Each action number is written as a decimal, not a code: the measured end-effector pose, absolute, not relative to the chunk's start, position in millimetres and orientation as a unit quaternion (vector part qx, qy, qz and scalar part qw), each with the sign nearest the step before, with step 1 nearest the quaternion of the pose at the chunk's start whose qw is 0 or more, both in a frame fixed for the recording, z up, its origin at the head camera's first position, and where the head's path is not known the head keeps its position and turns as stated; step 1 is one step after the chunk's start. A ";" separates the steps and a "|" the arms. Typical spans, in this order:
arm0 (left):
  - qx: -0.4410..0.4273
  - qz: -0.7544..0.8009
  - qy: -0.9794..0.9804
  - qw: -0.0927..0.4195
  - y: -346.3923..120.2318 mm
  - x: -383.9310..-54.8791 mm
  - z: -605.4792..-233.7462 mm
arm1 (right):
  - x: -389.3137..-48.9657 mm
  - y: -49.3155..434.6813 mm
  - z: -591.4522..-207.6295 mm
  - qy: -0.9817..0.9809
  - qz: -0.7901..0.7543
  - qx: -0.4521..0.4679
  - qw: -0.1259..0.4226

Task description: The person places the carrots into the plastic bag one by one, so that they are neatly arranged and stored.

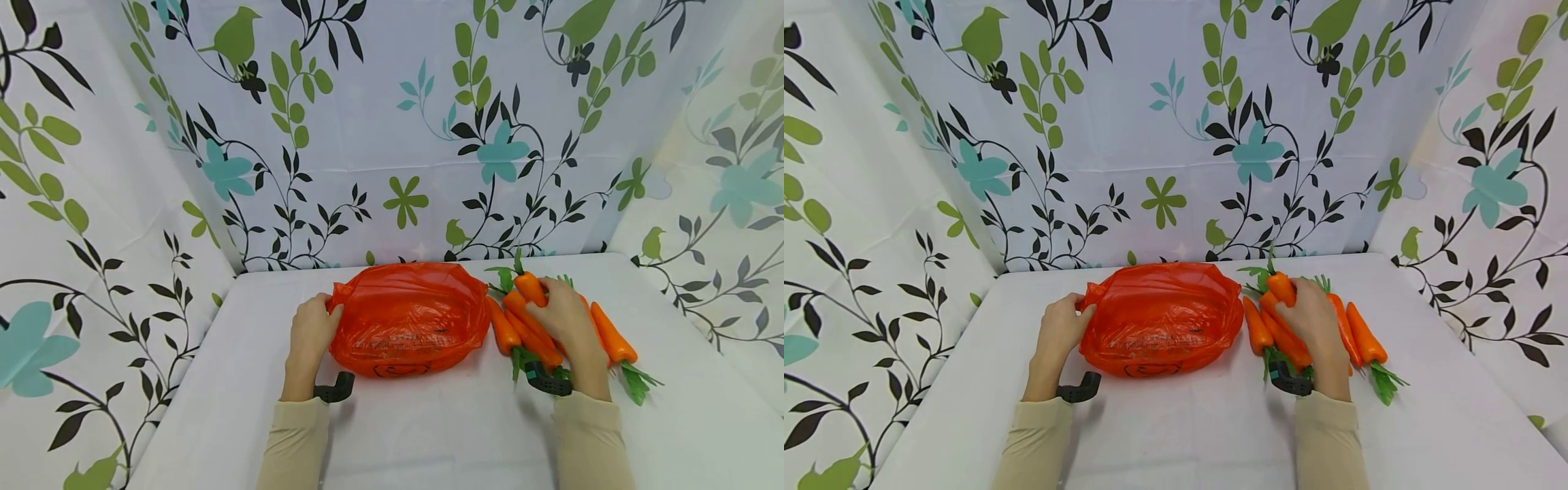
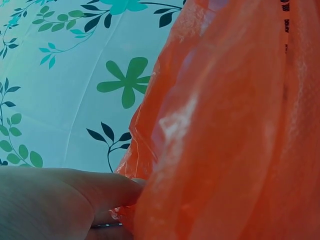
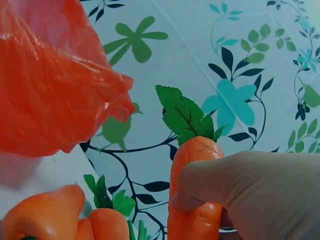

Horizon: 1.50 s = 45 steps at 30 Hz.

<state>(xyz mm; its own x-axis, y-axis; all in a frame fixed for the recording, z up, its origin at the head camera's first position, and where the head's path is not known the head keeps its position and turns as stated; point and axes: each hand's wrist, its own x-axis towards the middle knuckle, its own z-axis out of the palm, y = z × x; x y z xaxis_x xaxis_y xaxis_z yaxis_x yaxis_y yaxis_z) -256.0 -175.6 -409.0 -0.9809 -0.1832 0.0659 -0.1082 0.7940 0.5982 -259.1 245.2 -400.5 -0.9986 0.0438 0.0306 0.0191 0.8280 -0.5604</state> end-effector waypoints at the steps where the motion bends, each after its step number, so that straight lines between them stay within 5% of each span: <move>1: 0.076 -0.311 -0.945 0.061 -175.5 -256.3 -409.1 | -259.2 243.5 -399.7 -0.955 0.294 -0.014 0.024; 45: 0.069 -0.304 -0.948 0.071 -177.4 -256.8 -411.7 | -262.7 198.2 -391.8 -0.944 0.303 0.056 0.121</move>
<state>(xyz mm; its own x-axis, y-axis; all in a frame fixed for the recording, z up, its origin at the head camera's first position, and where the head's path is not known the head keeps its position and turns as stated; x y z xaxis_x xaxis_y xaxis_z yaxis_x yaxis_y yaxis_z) -256.8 -177.4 -411.7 -0.9806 -0.1731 0.0920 -0.0873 0.8057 0.5858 -262.7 198.2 -391.8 -0.9644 -0.0326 0.2623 -0.1791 0.8106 -0.5575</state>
